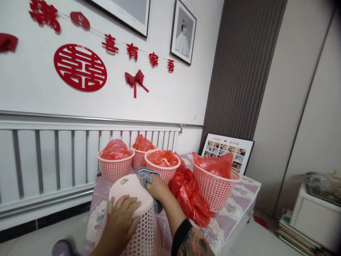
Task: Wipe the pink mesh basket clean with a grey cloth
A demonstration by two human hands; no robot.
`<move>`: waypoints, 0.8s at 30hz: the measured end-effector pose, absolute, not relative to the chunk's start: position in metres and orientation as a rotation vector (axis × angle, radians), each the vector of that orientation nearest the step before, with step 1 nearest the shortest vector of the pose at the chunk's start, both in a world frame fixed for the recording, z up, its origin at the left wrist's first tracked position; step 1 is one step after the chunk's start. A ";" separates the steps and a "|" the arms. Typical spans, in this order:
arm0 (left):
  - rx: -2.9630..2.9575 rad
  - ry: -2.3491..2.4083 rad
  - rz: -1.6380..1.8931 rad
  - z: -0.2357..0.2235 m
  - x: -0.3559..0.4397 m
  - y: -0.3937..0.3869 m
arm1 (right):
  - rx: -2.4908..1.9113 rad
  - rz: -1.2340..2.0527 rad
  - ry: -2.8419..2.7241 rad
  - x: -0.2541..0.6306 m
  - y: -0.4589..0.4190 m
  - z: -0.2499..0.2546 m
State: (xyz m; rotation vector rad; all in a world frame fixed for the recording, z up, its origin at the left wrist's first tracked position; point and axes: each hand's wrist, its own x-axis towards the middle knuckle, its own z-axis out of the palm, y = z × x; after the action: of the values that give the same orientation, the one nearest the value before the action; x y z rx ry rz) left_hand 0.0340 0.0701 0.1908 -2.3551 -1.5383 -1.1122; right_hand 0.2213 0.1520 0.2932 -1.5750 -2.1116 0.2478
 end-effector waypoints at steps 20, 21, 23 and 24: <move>-1.966 -1.638 -1.598 0.178 -0.002 0.125 | -1.700 0.203 -2.304 0.205 0.157 0.312; -1.996 -1.620 -1.543 0.174 -0.005 0.128 | -1.695 0.214 -2.323 0.205 0.166 0.313; -2.061 -1.589 -1.432 0.164 -0.013 0.134 | -1.670 0.233 -2.369 0.200 0.183 0.317; -2.086 -1.577 -1.388 0.160 -0.017 0.136 | -1.647 0.241 -2.394 0.197 0.191 0.319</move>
State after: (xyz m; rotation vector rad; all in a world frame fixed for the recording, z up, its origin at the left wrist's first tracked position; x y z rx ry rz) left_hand -0.0173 0.1363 0.1595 -2.0864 -1.5766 -1.3880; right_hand 0.1966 0.1909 0.3191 -1.6474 -2.3941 0.2415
